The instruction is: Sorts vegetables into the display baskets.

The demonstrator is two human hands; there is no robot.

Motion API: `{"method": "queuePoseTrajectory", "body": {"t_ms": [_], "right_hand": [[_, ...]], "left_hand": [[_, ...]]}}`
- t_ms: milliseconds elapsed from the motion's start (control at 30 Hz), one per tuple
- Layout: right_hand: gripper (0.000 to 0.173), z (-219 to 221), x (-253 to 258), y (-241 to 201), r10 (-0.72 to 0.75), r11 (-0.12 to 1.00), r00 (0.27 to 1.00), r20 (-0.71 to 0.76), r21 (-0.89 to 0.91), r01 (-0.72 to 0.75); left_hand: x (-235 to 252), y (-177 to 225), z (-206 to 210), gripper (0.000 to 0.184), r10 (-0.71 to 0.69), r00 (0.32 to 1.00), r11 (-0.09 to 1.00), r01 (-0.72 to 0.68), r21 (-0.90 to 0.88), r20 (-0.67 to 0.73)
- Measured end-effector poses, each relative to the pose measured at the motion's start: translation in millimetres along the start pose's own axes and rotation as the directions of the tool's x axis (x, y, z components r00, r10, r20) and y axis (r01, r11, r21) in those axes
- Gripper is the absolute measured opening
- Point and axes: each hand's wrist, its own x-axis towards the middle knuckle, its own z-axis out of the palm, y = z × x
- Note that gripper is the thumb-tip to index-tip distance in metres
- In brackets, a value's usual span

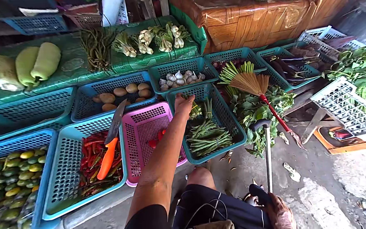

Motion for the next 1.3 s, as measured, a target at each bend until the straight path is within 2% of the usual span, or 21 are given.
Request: {"method": "queuePoseTrajectory", "body": {"t_ms": [67, 133, 233, 333, 400, 433, 500, 533, 633, 667, 700, 733, 800, 867, 967, 1000, 1067, 1133, 1233, 1300], "right_hand": [[0.039, -1, 2, -2, 0.002, 1.000, 1.000, 0.012, 0.006, -0.002], [0.039, -3, 2, -4, -0.002, 1.000, 1.000, 0.018, 0.023, 0.002], [0.039, -5, 1, -5, -0.007, 0.999, 1.000, 0.028, 0.042, 0.006], [0.041, -3, 2, 0, -0.002, 0.999, 0.999, 0.037, 0.039, 0.001], [0.040, -1, 2, 2, -0.015, 0.999, 1.000, 0.019, 0.048, 0.015], [0.040, -1, 2, 2, -0.017, 0.999, 1.000, 0.015, 0.044, 0.017], [0.041, 0, 4, 1, -0.008, 1.000, 0.999, 0.032, 0.010, 0.007], [0.041, -1, 4, -2, -0.003, 1.000, 0.999, 0.044, -0.006, 0.004], [0.041, -2, 3, -7, 0.005, 1.000, 0.999, 0.042, -0.026, -0.004], [0.041, -2, 2, -7, 0.005, 1.000, 0.999, 0.032, -0.029, -0.004], [0.042, -1, 1, -7, 0.008, 1.000, 1.000, 0.030, -0.029, -0.007], [0.042, -1, 0, -7, 0.010, 1.000, 1.000, 0.030, -0.027, -0.009], [0.042, -2, -2, -5, 0.012, 1.000, 1.000, 0.020, -0.023, -0.012], [0.042, -3, -4, -5, 0.009, 1.000, 1.000, 0.015, -0.016, -0.008], [0.042, -3, -7, -7, 0.006, 1.000, 1.000, 0.013, -0.028, -0.006], [0.041, -4, -8, -8, 0.003, 1.000, 1.000, 0.010, -0.031, -0.002], [0.041, -4, -9, -10, 0.001, 0.999, 1.000, 0.007, -0.034, -0.001], [0.041, -6, -11, -11, -0.001, 1.000, 1.000, 0.015, -0.019, 0.001], [0.041, -6, -10, -11, -0.001, 1.000, 1.000, 0.019, -0.021, 0.001], [0.040, -2, -7, -7, -0.019, 1.000, 1.000, 0.003, -0.021, 0.019]], "left_hand": [[4, 2, -10, 0.083, -0.077, 0.997, 0.996, 0.078, -0.039, 0.021], [-3, 12, -26, 0.081, -0.088, 0.993, 0.995, 0.091, -0.039, 0.073], [-14, 21, -73, 0.058, 0.086, 0.989, 0.996, -0.088, 0.011, 0.121], [-25, 18, -129, 0.041, 0.230, 0.973, 0.972, -0.231, 0.029, 0.032], [-30, 0, -163, 0.038, 0.296, 0.954, 0.940, -0.283, 0.192, -0.046], [-37, -6, -174, 0.037, 0.292, 0.955, 0.913, -0.264, 0.311, -0.048], [-56, -16, -178, 0.038, 0.218, 0.975, 0.836, -0.204, 0.510, 0.032], [-61, -26, -176, 0.041, 0.168, 0.978, 0.784, -0.210, 0.583, 0.126], [-65, -74, -157, 0.051, 0.041, 0.901, 0.576, -0.375, 0.726, 0.433], [-66, -84, -152, 0.050, -0.031, 0.878, 0.514, -0.396, 0.761, 0.477], [-67, -90, -150, 0.050, -0.096, 0.878, 0.466, -0.377, 0.800, 0.470], [-65, -96, -150, 0.050, -0.099, 0.899, 0.447, -0.342, 0.826, 0.426], [-57, -106, -155, 0.049, -0.007, 0.960, 0.454, -0.247, 0.856, 0.280], [-49, -109, -160, 0.052, 0.054, 0.988, 0.491, -0.152, 0.858, 0.145], [-52, -98, -164, 0.071, -0.022, 0.996, 0.495, -0.066, 0.866, 0.088], [-55, -95, -165, 0.068, -0.040, 0.995, 0.489, -0.058, 0.870, 0.089], [-62, -94, -169, 0.044, -0.076, 0.988, 0.463, -0.082, 0.883, 0.132], [-72, -89, -177, 0.032, -0.130, 0.959, 0.489, -0.158, 0.858, 0.250], [-88, -83, -194, 0.031, -0.078, 0.917, 0.678, -0.239, 0.695, 0.391], [-100, -81, -204, 0.034, 0.025, 0.940, 0.774, -0.234, 0.588, 0.341]]}}
